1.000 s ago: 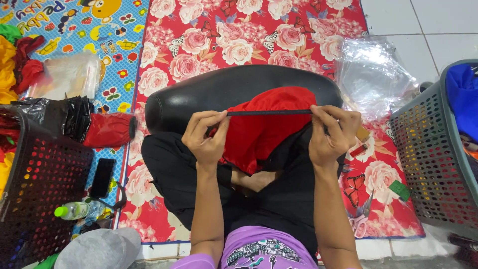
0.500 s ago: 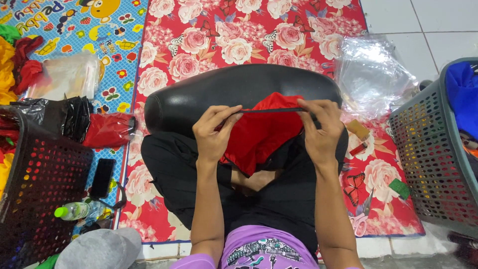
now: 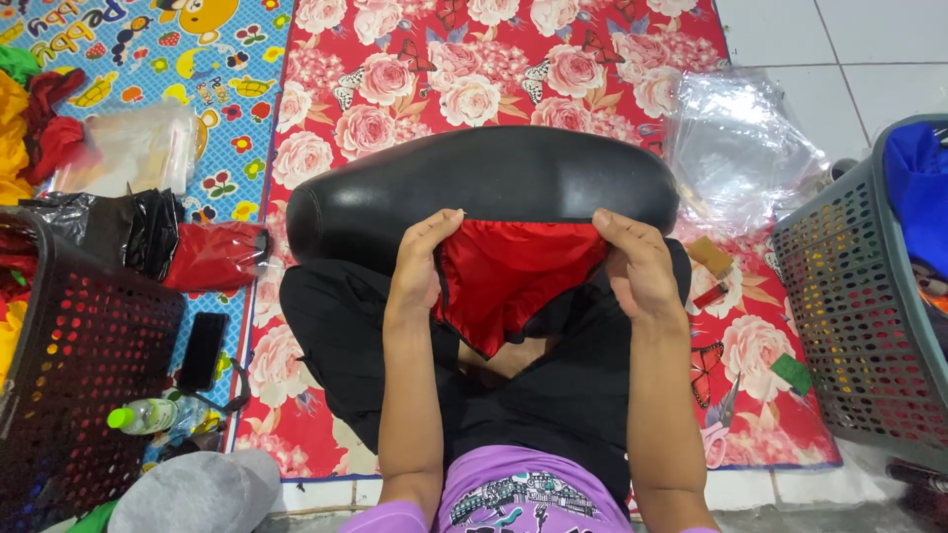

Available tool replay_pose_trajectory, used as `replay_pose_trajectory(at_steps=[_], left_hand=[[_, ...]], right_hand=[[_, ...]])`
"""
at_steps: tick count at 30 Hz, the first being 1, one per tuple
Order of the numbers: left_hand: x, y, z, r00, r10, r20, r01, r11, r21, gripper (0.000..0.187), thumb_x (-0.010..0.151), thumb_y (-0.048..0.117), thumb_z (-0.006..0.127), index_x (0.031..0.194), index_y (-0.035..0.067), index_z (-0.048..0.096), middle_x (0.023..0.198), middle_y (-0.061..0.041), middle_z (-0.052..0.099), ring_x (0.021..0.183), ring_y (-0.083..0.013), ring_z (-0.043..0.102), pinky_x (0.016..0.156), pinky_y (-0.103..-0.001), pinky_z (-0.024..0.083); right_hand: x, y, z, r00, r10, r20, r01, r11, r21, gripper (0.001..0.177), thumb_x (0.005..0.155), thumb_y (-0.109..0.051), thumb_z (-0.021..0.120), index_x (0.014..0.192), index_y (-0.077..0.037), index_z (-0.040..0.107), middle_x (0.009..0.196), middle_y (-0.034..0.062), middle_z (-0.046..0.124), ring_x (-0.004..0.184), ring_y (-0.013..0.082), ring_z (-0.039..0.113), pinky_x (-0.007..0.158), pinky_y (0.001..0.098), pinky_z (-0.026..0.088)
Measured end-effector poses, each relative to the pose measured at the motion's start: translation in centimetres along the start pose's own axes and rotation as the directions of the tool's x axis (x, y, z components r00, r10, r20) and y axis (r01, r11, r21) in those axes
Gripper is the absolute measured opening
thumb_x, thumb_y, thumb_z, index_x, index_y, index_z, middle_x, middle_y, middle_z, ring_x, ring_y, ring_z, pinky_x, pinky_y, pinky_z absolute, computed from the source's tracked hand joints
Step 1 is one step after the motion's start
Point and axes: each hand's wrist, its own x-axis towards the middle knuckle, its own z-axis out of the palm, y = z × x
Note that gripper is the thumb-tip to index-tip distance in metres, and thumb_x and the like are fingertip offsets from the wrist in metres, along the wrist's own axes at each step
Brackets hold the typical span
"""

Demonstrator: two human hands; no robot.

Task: A person fits a red elasticated fabric cover onto a black motorcycle seat and uses a small foam block to tuck the edges while sitting on the floor.

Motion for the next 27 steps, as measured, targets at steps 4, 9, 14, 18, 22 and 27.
replay_pose_trajectory(at_steps=[4,9,14,18,22,27], left_hand=[[-0.5,0.4,0.9,1.000,0.017,0.001,-0.017,1.000,0.018,0.023,0.097,0.016,0.071,0.076,0.009,0.068,0.061,0.000,0.058,0.062,-0.0072,0.057,0.068,-0.022,0.050],[-0.9,-0.4,1.2,0.926,0.347,0.148,-0.377,0.849,0.371,0.009,0.089,0.009,0.080,0.098,0.007,0.081,0.080,-0.002,0.064,0.074,-0.0056,0.053,0.071,-0.022,0.049],[-0.7,0.3,1.6,0.528,0.809,0.259,-0.686,0.227,0.691,0.029,0.085,-0.006,0.080,0.107,0.013,0.084,0.088,0.000,0.066,0.073,-0.0129,0.062,0.065,-0.025,0.056],[-0.3,0.1,1.5,0.445,0.840,0.311,-0.661,0.074,0.747,0.039,0.076,-0.006,0.082,0.108,0.015,0.082,0.096,-0.001,0.065,0.082,-0.0181,0.063,0.073,-0.030,0.059],[-0.2,0.0,-0.4,0.548,0.813,0.198,-0.566,0.187,0.803,0.051,0.066,-0.016,0.067,0.106,0.013,0.081,0.092,-0.003,0.065,0.082,-0.0244,0.067,0.071,-0.035,0.061],[-0.4,1.4,-1.9,0.643,0.758,-0.112,-0.437,0.483,0.759,0.039,0.071,-0.015,0.070,0.105,0.005,0.077,0.098,-0.004,0.067,0.080,-0.0150,0.067,0.076,-0.026,0.058]], right_hand=[[0.8,1.1,-0.7,0.997,-0.049,0.058,0.056,0.988,-0.146,0.026,0.107,-0.012,0.063,0.085,-0.002,0.072,0.079,0.0004,0.059,0.079,0.0050,0.056,0.081,0.0235,0.051],[0.4,0.9,0.6,0.917,-0.363,0.163,0.395,0.777,-0.490,0.005,0.097,-0.002,0.074,0.095,0.002,0.076,0.080,0.0084,0.060,0.071,0.0120,0.056,0.067,0.0282,0.051],[-0.3,-0.1,1.7,0.727,-0.648,0.229,0.599,0.435,-0.672,0.022,0.088,0.010,0.079,0.103,-0.005,0.081,0.077,0.0055,0.061,0.065,0.0192,0.061,0.066,0.0295,0.053],[0.3,1.3,0.4,0.574,-0.808,0.132,0.564,0.273,-0.779,0.021,0.087,0.015,0.076,0.095,-0.005,0.078,0.074,0.0066,0.063,0.064,0.0241,0.065,0.064,0.0325,0.054],[0.7,1.3,-1.6,0.573,-0.777,-0.262,0.509,0.588,-0.629,0.022,0.091,0.017,0.066,0.100,-0.003,0.062,0.094,0.0048,0.054,0.054,0.0152,0.060,0.048,0.0275,0.054],[0.5,-1.3,-7.1,0.543,-0.776,-0.322,0.520,0.611,-0.597,0.021,0.095,0.015,0.053,0.108,0.000,0.049,0.107,0.0139,0.053,0.076,0.0202,0.052,0.067,0.0308,0.051]])
